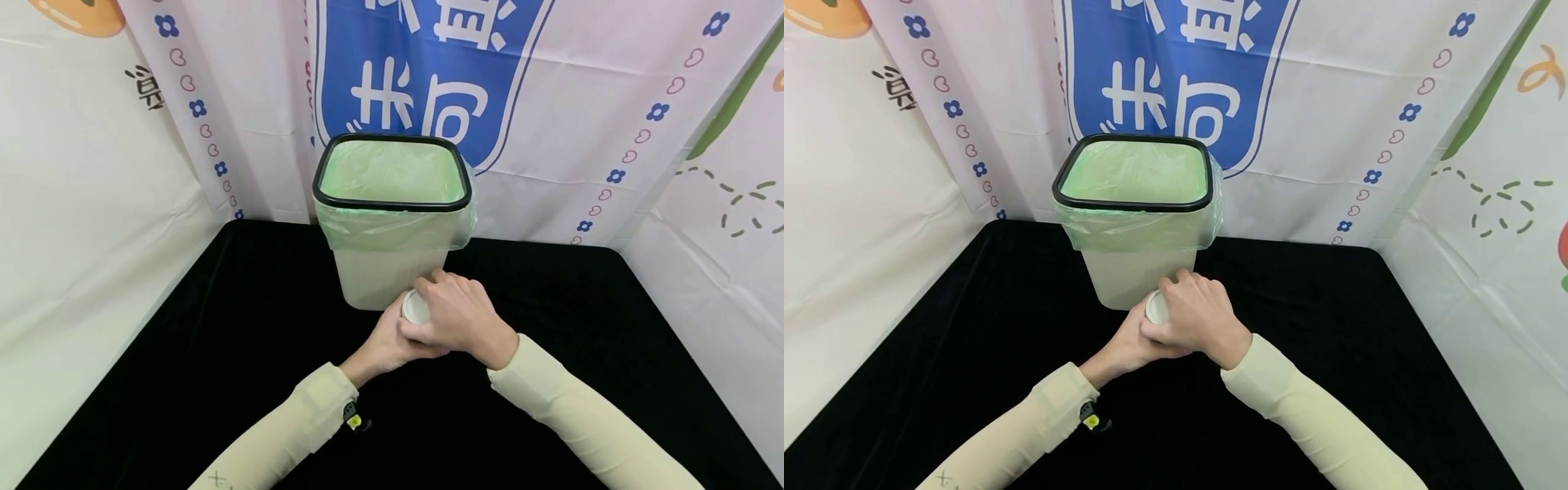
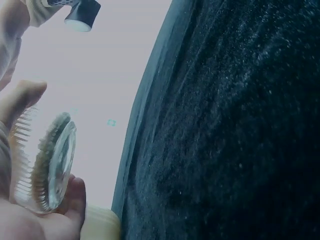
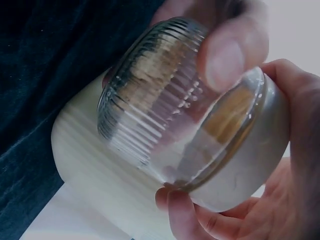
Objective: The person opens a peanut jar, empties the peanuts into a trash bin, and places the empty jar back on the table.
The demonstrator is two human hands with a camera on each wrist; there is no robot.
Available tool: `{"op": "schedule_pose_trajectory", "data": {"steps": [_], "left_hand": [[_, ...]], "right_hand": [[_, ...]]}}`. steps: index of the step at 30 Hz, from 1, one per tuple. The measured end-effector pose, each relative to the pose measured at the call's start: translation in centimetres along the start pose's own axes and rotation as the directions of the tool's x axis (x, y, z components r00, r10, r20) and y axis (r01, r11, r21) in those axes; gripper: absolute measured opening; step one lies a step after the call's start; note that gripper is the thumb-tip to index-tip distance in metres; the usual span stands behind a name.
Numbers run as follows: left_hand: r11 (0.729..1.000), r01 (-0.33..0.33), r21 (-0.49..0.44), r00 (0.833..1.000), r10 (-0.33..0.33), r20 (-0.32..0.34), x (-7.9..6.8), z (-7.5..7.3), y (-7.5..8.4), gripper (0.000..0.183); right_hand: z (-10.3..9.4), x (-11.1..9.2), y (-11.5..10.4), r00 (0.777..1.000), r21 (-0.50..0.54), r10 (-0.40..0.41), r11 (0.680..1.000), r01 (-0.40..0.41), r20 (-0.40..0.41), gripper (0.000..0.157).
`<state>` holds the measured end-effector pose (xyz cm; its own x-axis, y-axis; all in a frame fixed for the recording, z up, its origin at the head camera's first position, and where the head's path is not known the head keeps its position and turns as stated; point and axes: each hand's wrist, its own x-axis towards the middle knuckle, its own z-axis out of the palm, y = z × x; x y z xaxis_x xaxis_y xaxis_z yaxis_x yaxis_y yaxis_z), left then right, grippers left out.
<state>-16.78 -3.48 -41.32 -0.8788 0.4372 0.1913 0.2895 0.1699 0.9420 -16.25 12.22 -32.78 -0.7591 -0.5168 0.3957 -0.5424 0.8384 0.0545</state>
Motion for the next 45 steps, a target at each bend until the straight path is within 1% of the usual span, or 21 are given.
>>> {"op": "schedule_pose_trajectory", "data": {"steps": [4, 7, 11, 13, 18, 24, 29, 34, 39, 42, 45], "left_hand": [[0.999, -0.023, -0.046, 0.999, 0.022, -0.027, 0.1, -0.1, 0.1, 0.092], [0.998, -0.040, -0.038, 0.998, 0.038, -0.054, 0.1, -0.2, 0.2, 0.091], [0.998, -0.043, -0.036, 0.997, 0.041, -0.067, 0.2, -0.3, 0.4, 0.089], [0.998, -0.039, -0.046, 0.997, 0.037, -0.063, 0.1, -0.4, 0.5, 0.088], [0.996, -0.057, -0.066, 0.997, 0.054, -0.049, 0.1, -0.6, 0.7, 0.087], [0.998, -0.065, -0.010, 0.997, 0.064, -0.050, 0.0, -0.8, 0.9, 0.086], [0.998, -0.068, 0.002, 0.997, 0.068, -0.039, -0.2, -0.9, 0.9, 0.084], [0.997, -0.077, 0.000, 0.997, 0.077, -0.023, -0.4, -0.9, 0.9, 0.084], [0.998, -0.066, 0.005, 0.998, 0.066, -0.003, -0.7, -1.2, 1.1, 0.086], [0.998, -0.063, -0.010, 0.998, 0.063, 0.015, -0.8, -1.3, 1.2, 0.085], [0.998, -0.058, -0.021, 0.998, 0.058, 0.018, -1.0, -1.4, 1.1, 0.084]], "right_hand": [[-0.2, 0.3, -0.3, 1.000, -0.010, -0.011, 1.000, 0.011, -0.023, 0.046], [-0.3, 0.5, -0.3, 0.998, -0.024, -0.029, 0.999, 0.028, -0.054, 0.048], [-0.2, 0.6, -0.2, 0.995, -0.036, -0.058, 0.998, 0.056, -0.079, 0.048], [-0.3, 0.6, -0.2, 0.994, -0.035, -0.074, 0.997, 0.072, -0.077, 0.048], [-0.5, 0.8, -0.2, 0.992, -0.041, -0.111, 0.993, 0.108, -0.067, 0.050], [-0.7, 1.0, -0.1, 0.990, -0.026, -0.132, 0.991, 0.131, -0.057, 0.049], [-0.9, 1.0, 0.0, 0.987, -0.008, -0.156, 0.988, 0.156, -0.026, 0.048], [-1.0, 0.9, 0.2, 0.980, -0.007, -0.197, 0.980, 0.197, -0.010, 0.048], [-1.1, 0.8, 0.3, 0.971, -0.008, -0.240, 0.971, 0.240, -0.011, 0.048], [-1.2, 0.7, 0.4, 0.965, -0.010, -0.262, 0.965, 0.262, -0.013, 0.048], [-1.4, 0.7, 0.3, 0.963, -0.009, -0.269, 0.963, 0.269, -0.001, 0.048]]}}
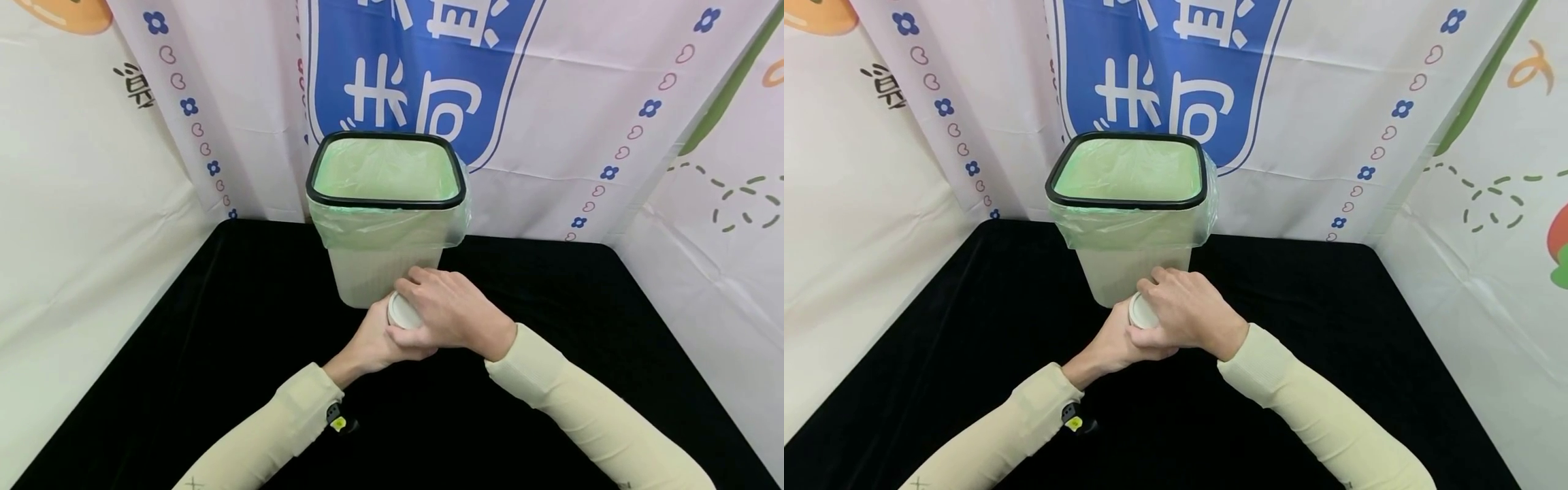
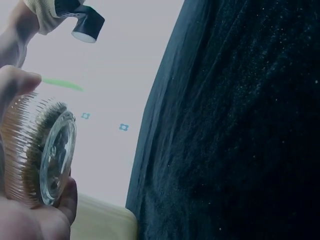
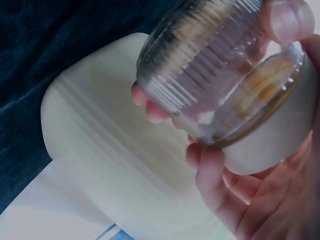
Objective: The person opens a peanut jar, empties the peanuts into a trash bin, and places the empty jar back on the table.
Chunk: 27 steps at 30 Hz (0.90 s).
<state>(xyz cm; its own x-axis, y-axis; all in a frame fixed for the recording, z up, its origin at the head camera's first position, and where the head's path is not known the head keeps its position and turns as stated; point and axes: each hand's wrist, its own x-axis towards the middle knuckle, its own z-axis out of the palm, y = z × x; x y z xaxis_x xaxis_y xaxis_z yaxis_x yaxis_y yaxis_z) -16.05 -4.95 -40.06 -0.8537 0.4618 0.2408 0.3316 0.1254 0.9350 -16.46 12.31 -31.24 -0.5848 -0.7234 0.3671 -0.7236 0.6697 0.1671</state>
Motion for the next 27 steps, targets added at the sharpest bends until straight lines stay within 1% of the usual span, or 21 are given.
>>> {"op": "schedule_pose_trajectory", "data": {"steps": [4, 7, 10, 11, 15, 17, 23, 25, 27], "left_hand": [[1.000, 0.014, 0.008, 1.000, -0.014, -0.017, -0.1, 0.2, -0.2, 0.087], [1.000, 0.028, 0.004, 0.999, -0.028, -0.037, -0.2, 0.4, -0.4, 0.089], [0.999, 0.049, -0.008, 0.997, -0.050, -0.057, -0.2, 0.5, -0.4, 0.087], [0.998, 0.065, -0.006, 0.996, -0.066, -0.067, -0.2, 0.5, -0.3, 0.087], [0.993, 0.116, 0.030, 0.988, -0.112, -0.107, 0.0, 0.7, -0.3, 0.087], [0.991, 0.130, 0.040, 0.985, -0.124, -0.123, 0.1, 0.7, -0.3, 0.087], [0.994, 0.108, 0.029, 0.985, -0.103, -0.141, 0.3, 0.8, -0.5, 0.081], [0.995, 0.094, 0.042, 0.985, -0.087, -0.147, 0.4, 0.9, -0.4, 0.079], [0.995, 0.084, 0.055, 0.984, -0.074, -0.160, 0.4, 0.9, -0.4, 0.078]], "right_hand": [[-0.3, 0.2, -0.2, 0.999, -0.027, 0.038, 0.999, -0.037, 0.037, 0.051], [-0.5, 0.2, -0.6, 0.997, -0.078, 0.074, 0.994, -0.071, 0.037, 0.057], [-0.8, 0.3, -0.9, 0.993, -0.117, 0.114, 0.987, -0.114, -0.004, 0.064], [-0.8, 0.2, -1.0, 0.991, -0.128, 0.128, 0.983, -0.130, -0.023, 0.066], [-0.9, 0.1, -1.5, 0.978, -0.167, 0.185, 0.966, -0.199, -0.096, 0.067], [-1.0, 0.1, -1.8, 0.971, -0.189, 0.206, 0.956, -0.226, -0.117, 0.067], [-0.9, 0.5, -2.6, 0.954, -0.215, 0.275, 0.931, -0.296, -0.119, 0.069], [-0.8, 0.6, -2.8, 0.947, -0.224, 0.287, 0.923, -0.313, -0.141, 0.067], [-0.6, 0.7, -3.0, 0.940, -0.242, 0.289, 0.913, -0.327, -0.181, 0.066]]}}
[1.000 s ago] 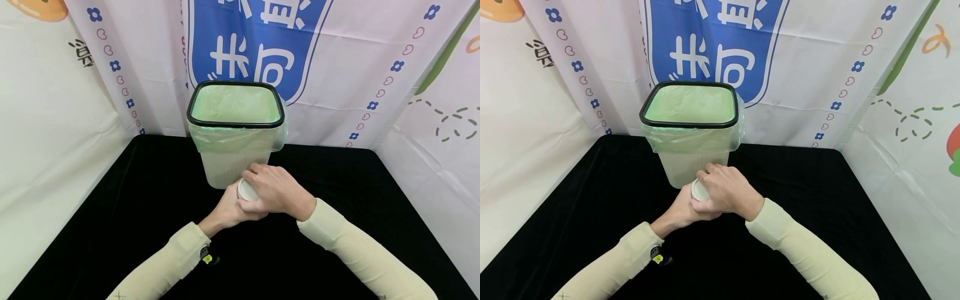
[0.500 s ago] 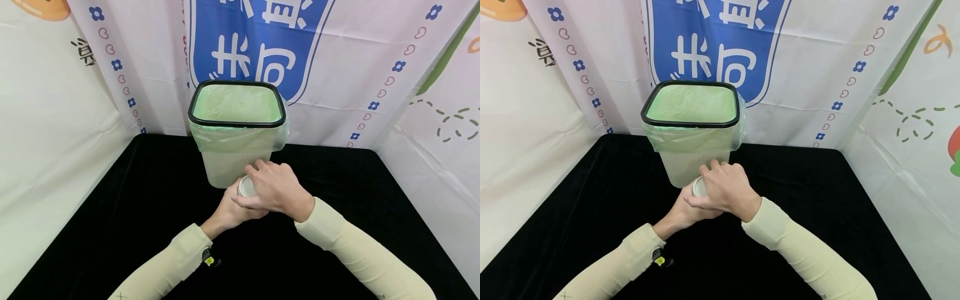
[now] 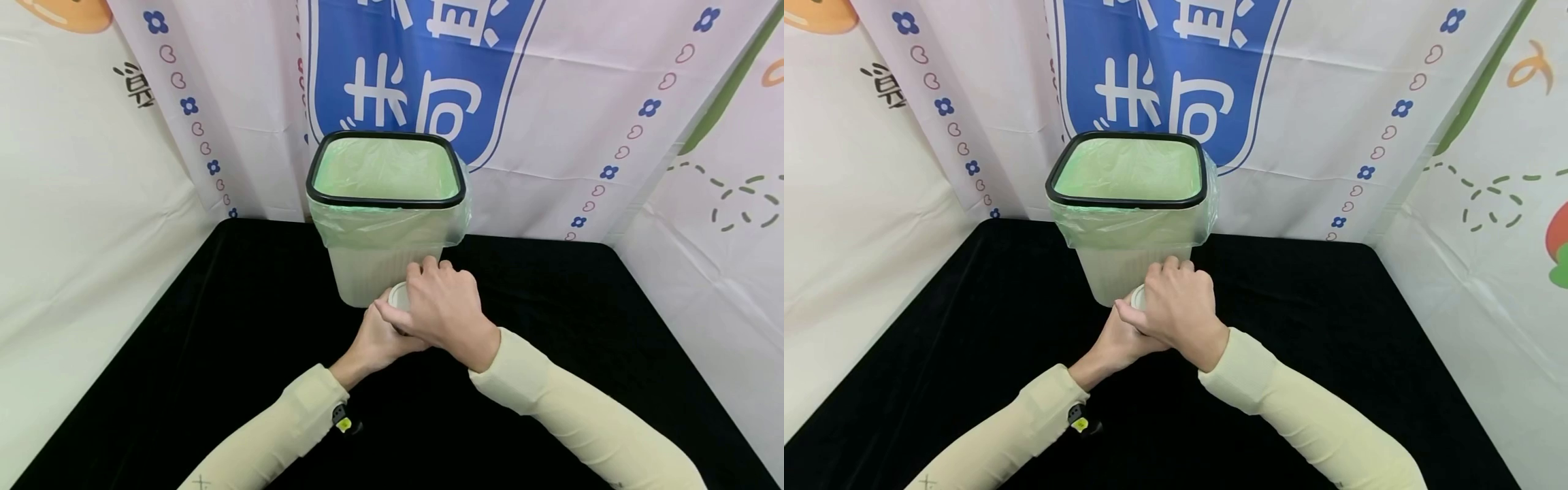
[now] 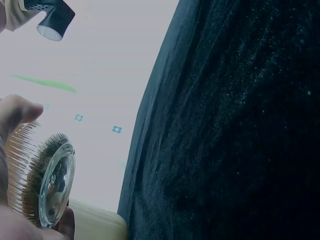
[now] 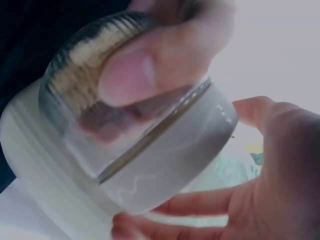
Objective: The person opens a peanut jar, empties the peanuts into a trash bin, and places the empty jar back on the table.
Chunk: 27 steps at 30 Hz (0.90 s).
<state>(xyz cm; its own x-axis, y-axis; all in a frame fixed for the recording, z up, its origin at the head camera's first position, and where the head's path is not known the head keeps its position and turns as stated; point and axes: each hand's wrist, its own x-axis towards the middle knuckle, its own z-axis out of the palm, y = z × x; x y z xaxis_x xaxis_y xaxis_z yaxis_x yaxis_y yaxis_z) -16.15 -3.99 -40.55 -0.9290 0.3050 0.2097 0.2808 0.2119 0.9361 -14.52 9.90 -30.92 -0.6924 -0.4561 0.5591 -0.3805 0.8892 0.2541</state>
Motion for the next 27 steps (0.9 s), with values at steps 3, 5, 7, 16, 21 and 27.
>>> {"op": "schedule_pose_trajectory", "data": {"steps": [3, 5, 7, 16, 21, 27], "left_hand": [[0.999, -0.027, 0.023, 1.000, 0.027, -0.015, 0.0, 0.1, 0.1, 0.076], [0.998, -0.045, 0.040, 0.999, 0.045, -0.020, 0.1, 0.2, 0.1, 0.075], [0.996, -0.051, 0.079, 0.998, 0.053, -0.020, 0.1, 0.2, 0.2, 0.075], [0.999, -0.023, 0.035, 0.999, 0.024, -0.025, 0.0, 0.3, 0.3, 0.087], [0.999, -0.027, 0.023, 0.999, 0.027, -0.018, -0.1, 0.1, 0.3, 0.087], [1.000, -0.027, -0.001, 1.000, 0.027, 0.011, -0.2, 0.0, 0.4, 0.083]], "right_hand": [[0.2, 0.0, -0.3, 0.998, -0.032, 0.024, 0.999, -0.026, -0.063, 0.065], [0.3, 0.0, -0.6, 0.995, -0.044, 0.037, 0.998, -0.041, -0.090, 0.064], [0.4, -0.1, -0.8, 0.995, -0.047, 0.045, 0.998, -0.049, -0.093, 0.063], [0.4, 0.0, -0.7, 0.999, -0.042, 0.043, 0.998, -0.041, 0.034, 0.056], [0.5, -0.1, -0.3, 0.999, -0.009, 0.005, 1.000, -0.004, 0.050, 0.058], [0.6, -0.1, 0.2, 0.997, 0.041, -0.044, 0.998, 0.041, 0.069, 0.057]]}}
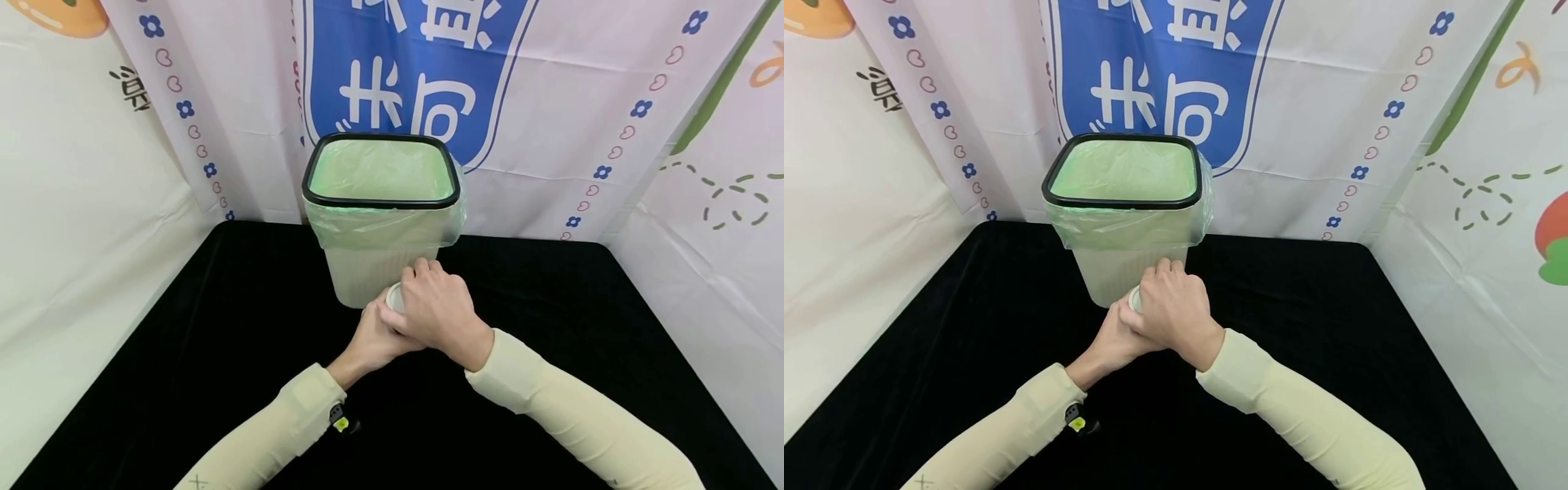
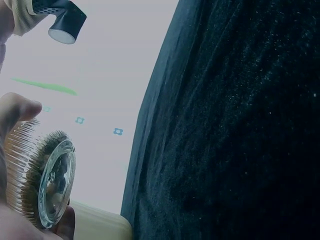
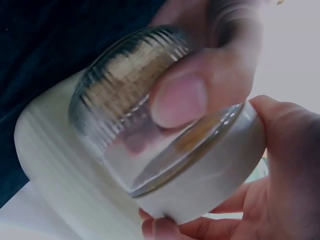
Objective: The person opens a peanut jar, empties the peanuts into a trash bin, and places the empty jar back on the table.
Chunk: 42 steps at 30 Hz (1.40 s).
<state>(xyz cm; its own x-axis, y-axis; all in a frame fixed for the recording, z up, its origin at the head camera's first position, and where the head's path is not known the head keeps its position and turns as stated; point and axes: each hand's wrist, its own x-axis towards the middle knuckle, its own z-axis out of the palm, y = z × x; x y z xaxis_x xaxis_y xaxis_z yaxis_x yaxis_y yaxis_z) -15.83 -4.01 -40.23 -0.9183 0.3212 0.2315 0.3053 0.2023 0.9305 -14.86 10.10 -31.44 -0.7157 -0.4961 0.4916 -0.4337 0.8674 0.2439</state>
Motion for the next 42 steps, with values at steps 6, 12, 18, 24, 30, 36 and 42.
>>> {"op": "schedule_pose_trajectory", "data": {"steps": [6, 12, 18, 24, 30, 36, 42], "left_hand": [[1.000, -0.015, -0.004, 1.000, 0.015, 0.012, 0.1, 0.1, 0.0, 0.082], [1.000, -0.007, -0.030, 1.000, 0.008, 0.024, 0.3, 0.3, -0.1, 0.082], [1.000, 0.003, -0.029, 1.000, -0.002, 0.021, 0.3, 0.3, -0.2, 0.081], [1.000, 0.011, -0.021, 1.000, -0.011, 0.018, 0.2, 0.3, 0.0, 0.081], [0.999, 0.027, -0.038, 0.999, -0.026, 0.019, 0.1, 0.3, -0.1, 0.083], [0.997, 0.045, -0.068, 0.999, -0.043, 0.028, 0.0, 0.2, -0.4, 0.083], [0.996, 0.050, -0.078, 0.998, -0.047, 0.038, -0.1, 0.0, -0.5, 0.087]], "right_hand": [[0.1, -0.2, 0.4, 0.999, 0.000, -0.031, 1.000, 0.031, -0.020, 0.056], [0.4, -0.5, 0.9, 0.995, 0.002, -0.069, 0.998, 0.069, -0.072, 0.055], [0.9, -0.5, 1.4, 0.991, 0.054, -0.110, 0.992, 0.115, -0.081, 0.049], [1.0, -0.3, 2.3, 0.979, 0.133, -0.196, 0.970, 0.201, -0.051, 0.049], [1.2, -0.4, 3.0, 0.964, 0.176, -0.260, 0.948, 0.265, -0.052, 0.050], [1.3, -0.5, 3.3, 0.953, 0.225, -0.300, 0.927, 0.299, -0.034, 0.047], [1.2, -0.4, 3.5, 0.948, 0.272, -0.319, 0.911, 0.311, -0.016, 0.044]]}}
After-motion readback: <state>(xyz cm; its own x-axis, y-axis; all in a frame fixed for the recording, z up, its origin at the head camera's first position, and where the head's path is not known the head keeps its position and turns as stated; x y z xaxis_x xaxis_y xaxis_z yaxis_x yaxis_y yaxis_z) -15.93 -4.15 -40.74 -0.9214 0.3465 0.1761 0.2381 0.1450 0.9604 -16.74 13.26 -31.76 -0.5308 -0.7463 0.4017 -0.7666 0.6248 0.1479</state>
